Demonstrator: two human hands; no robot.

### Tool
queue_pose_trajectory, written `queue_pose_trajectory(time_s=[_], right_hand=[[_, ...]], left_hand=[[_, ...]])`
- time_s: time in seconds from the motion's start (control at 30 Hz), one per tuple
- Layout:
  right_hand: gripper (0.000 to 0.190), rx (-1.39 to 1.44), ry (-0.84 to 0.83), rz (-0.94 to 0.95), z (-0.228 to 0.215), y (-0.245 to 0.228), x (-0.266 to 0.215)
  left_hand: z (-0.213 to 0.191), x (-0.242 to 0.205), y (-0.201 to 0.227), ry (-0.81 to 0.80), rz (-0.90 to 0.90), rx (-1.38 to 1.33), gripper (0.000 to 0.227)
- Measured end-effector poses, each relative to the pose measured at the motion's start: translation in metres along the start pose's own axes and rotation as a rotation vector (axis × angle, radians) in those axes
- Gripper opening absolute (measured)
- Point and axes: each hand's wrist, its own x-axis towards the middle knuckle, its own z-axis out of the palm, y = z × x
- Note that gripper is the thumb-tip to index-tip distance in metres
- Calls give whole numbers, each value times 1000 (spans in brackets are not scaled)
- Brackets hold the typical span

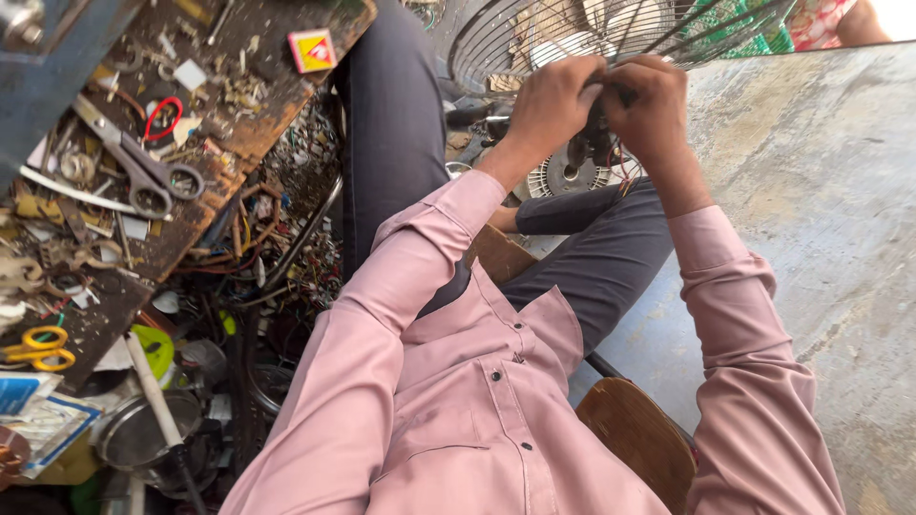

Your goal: The person is repairing a fan motor. They use a screwdriver to adjust components inside the motor housing and manipulate wires.

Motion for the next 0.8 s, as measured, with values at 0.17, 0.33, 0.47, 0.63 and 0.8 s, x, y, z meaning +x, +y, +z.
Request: queue_pose_trajectory(time_s=[0.17,0.33,0.47,0.63,0.8], right_hand=[[10,25,62,-15,0,4,-1],[9,53,22,-27,-9,5,-2],[11,60,27,3,-13,-1,-3],[22,271,187,68,-16,17,-18],[14,618,665,473,-4,65,-59]], left_hand=[[9,4,-6,-92,-103,-108,17],[9,9,-6,-134,-47,-62,20],[9,13,-2,-157,-38,13,17],[7,13,4,-170,22,85,17],[5,9,6,-206,-20,61,12]])
